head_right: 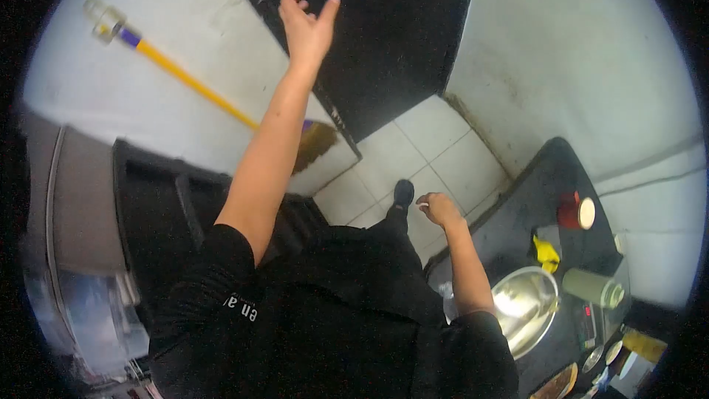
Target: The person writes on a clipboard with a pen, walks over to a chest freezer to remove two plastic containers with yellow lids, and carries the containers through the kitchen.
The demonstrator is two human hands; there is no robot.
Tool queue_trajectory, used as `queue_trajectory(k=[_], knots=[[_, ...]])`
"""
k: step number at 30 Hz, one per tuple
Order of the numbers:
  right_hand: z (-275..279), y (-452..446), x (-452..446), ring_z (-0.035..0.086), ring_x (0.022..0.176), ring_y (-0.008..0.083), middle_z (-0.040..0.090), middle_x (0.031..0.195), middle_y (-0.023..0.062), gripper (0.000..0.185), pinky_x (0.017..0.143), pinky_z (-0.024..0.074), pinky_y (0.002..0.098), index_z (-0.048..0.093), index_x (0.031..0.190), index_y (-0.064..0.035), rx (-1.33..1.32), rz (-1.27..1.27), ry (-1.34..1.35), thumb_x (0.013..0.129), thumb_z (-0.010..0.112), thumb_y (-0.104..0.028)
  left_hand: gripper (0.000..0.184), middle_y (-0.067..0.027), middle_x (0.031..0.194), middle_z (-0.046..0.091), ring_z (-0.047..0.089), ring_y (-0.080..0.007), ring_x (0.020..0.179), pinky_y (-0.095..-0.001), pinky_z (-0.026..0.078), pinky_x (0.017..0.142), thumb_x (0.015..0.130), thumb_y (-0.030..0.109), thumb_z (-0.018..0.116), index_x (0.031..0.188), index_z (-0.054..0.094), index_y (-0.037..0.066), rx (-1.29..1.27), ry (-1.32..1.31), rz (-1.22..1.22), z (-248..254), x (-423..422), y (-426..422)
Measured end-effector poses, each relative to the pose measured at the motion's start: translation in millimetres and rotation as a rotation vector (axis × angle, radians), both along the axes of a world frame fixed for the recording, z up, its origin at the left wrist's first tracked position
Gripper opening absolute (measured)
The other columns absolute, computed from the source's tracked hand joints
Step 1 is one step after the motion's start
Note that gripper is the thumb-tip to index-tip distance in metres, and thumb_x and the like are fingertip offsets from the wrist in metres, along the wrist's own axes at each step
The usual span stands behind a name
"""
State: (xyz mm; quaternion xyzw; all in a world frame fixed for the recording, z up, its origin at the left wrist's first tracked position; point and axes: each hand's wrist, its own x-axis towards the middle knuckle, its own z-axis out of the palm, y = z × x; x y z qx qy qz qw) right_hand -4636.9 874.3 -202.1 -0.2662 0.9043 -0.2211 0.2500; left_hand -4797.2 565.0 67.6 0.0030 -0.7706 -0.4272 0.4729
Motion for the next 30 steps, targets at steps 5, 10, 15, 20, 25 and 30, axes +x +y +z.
queue_trajectory(k=[5,10,15,20,25,30], knots=[[8.8,-6.3,-146.1,0.062,0.092,0.0332,0.065,0.101,0.0131,0.020,0.083,0.0484,0.0396,0.068,0.099,-0.0098,-0.052,-0.133,0.090,0.081,0.064,-0.016,0.076,-0.0294,0.131,0.032,0.030,-0.0436,0.124,-0.0499,0.025,0.104,0.080,0.028,0.067,0.134,0.026,-0.006,-0.077,0.229,0.502,1.0,-160.1,-53.2],[54.7,-59.0,-267.6,0.063,0.085,0.0333,0.066,0.098,0.0129,0.016,0.078,0.0498,0.0386,0.068,0.096,-0.0070,-0.317,-0.060,0.108,0.084,0.061,-0.015,0.039,-0.0230,0.091,0.061,0.061,-0.0402,0.079,-0.0464,0.049,0.067,0.093,0.028,0.049,0.115,0.048,-0.005,0.061,0.182,1.049,-14.0,-222.1,-80.6],[105.1,-124.4,-352.8,0.063,0.082,0.0320,0.066,0.095,0.0132,0.018,0.076,0.0498,0.0388,0.066,0.100,-0.0070,-0.397,0.252,0.115,0.085,0.059,-0.015,0.039,-0.0260,0.089,0.060,0.060,-0.0427,0.077,-0.0463,0.047,0.064,0.095,0.029,0.046,0.111,0.049,-0.007,-0.080,0.309,1.023,-11.2,-278.1,-166.8],[117.7,-186.3,-434.5,0.063,0.083,0.0331,0.066,0.094,0.0137,0.019,0.075,0.0497,0.0390,0.066,0.100,-0.0061,-0.395,0.371,0.116,0.086,0.057,-0.016,0.038,-0.0250,0.079,0.060,0.059,-0.0414,0.072,-0.0445,0.045,0.062,0.094,0.031,0.049,0.099,0.052,-0.007,0.074,0.346,0.780,-18.8,-371.9,-261.3],[125.7,-230.7,-520.1,0.063,0.086,0.0332,0.066,0.095,0.0146,0.021,0.077,0.0495,0.0388,0.067,0.100,-0.0061,-0.331,0.445,0.098,0.087,0.058,-0.019,0.040,-0.0251,0.075,0.059,0.056,-0.0434,0.070,-0.0470,0.043,0.063,0.093,0.036,0.050,0.090,0.053,-0.004,0.191,0.252,0.772,-10.9,-457.5,-302.3],[141.6,-274.4,-608.6,0.064,0.092,0.0273,0.068,0.098,0.0116,0.025,0.081,0.0489,0.0369,0.068,0.101,-0.0065,-0.252,0.467,-0.028,0.084,0.064,-0.024,0.039,-0.0256,0.077,0.059,0.058,-0.0414,0.075,-0.0451,0.043,0.062,0.094,0.037,0.047,0.089,0.050,-0.001,0.180,0.226,0.854,-23.4,-532.6,-336.9]])
